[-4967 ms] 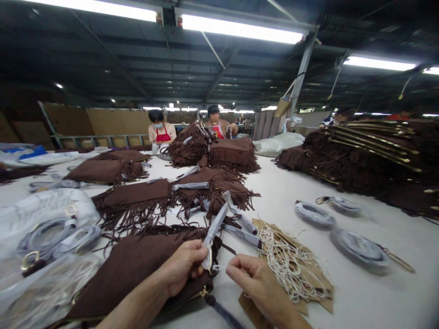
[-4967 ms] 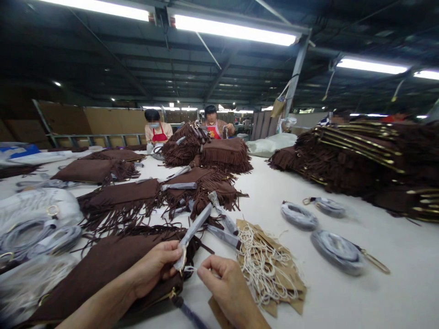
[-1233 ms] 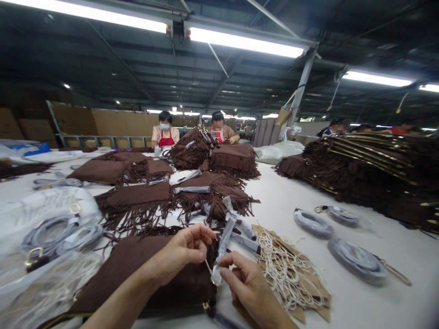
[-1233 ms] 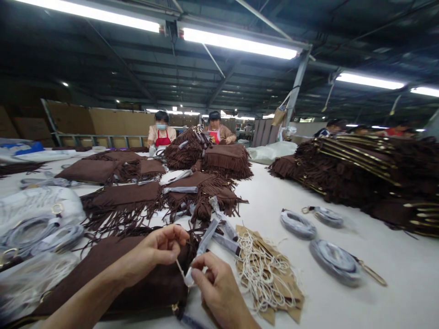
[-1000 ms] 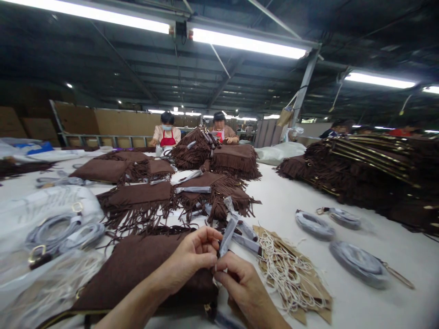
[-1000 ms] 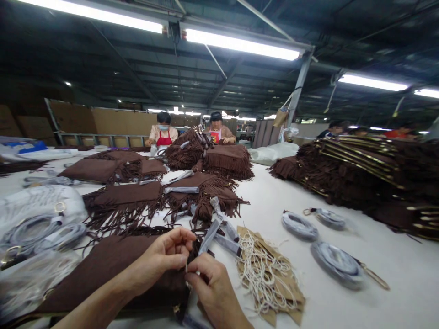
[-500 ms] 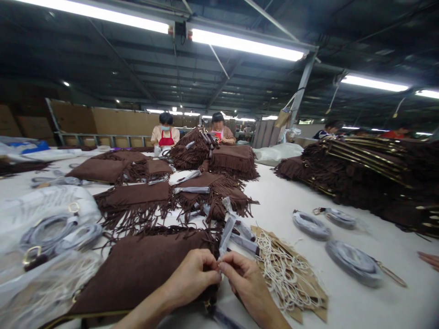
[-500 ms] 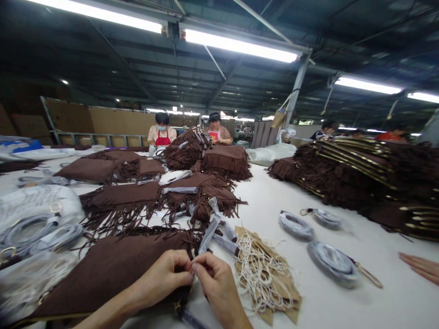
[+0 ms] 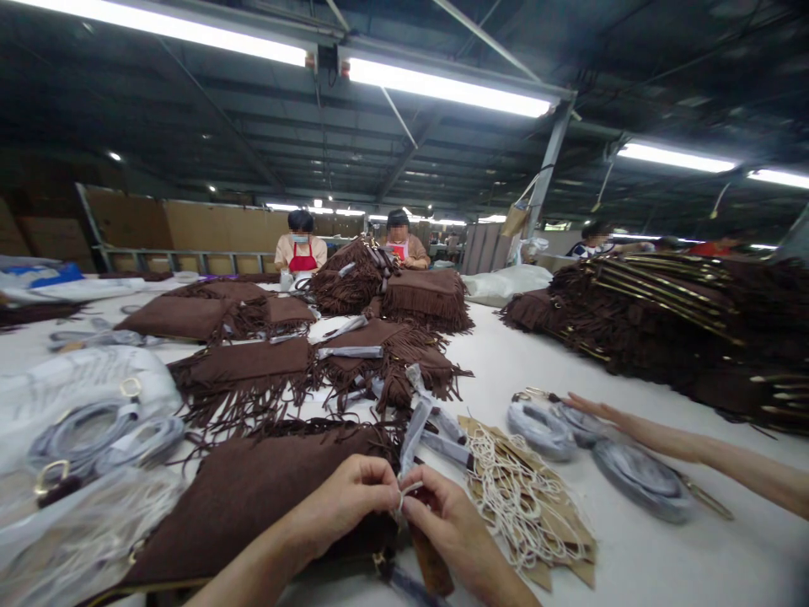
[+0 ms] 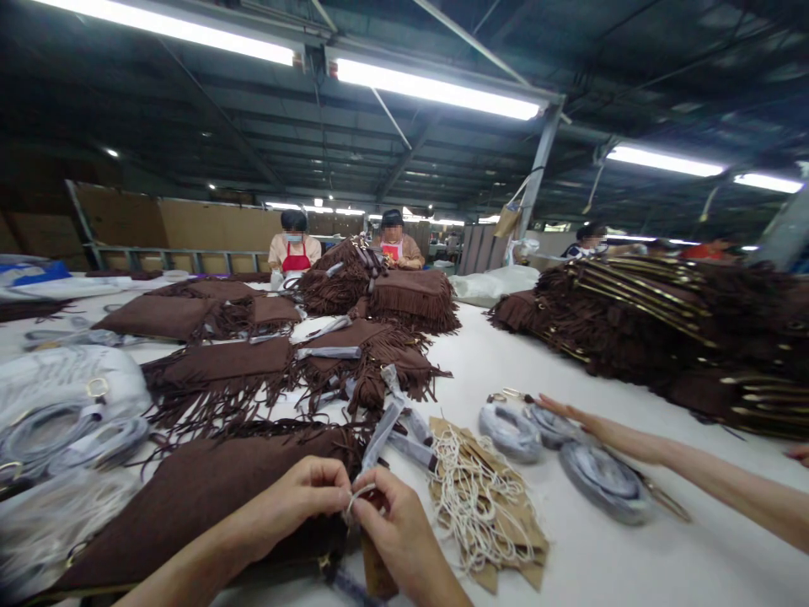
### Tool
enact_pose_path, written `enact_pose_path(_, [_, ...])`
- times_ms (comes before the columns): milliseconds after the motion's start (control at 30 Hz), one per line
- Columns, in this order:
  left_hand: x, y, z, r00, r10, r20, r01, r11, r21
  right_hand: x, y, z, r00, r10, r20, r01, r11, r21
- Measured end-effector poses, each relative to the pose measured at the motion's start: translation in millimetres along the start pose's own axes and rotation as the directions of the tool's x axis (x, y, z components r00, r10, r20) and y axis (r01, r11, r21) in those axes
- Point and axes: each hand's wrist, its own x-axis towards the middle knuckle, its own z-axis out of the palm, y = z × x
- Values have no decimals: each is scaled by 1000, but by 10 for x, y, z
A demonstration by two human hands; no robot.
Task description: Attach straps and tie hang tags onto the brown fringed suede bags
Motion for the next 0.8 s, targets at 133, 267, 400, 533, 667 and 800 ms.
enact_pose_path(133, [-14,34,-48,1000,-15,6,15,997,-78,-115,-58,-85,999,31,32,-21,963,-267])
enact_pose_path(267, [4,40,-51,999,-33,32,38,980,-194,-245,-81,-184,991,6,132,50,906,-420])
enact_pose_path(400, [12,28,-53,998,-42,46,54,951,-306,-279,-54,-175,984,37,177,72,816,-573])
enact_pose_path(533, [31,-15,-82,998,-27,62,51,903,-426,-281,-43,-123,985,122,121,-3,714,-701])
enact_pose_path(667, [56,-72,-105,993,12,121,61,811,-582,-299,-85,-149,979,187,75,-84,718,-691])
enact_pose_path(800, [63,-100,-120,994,1,108,70,757,-650,-279,-69,-249,991,119,57,-58,779,-624])
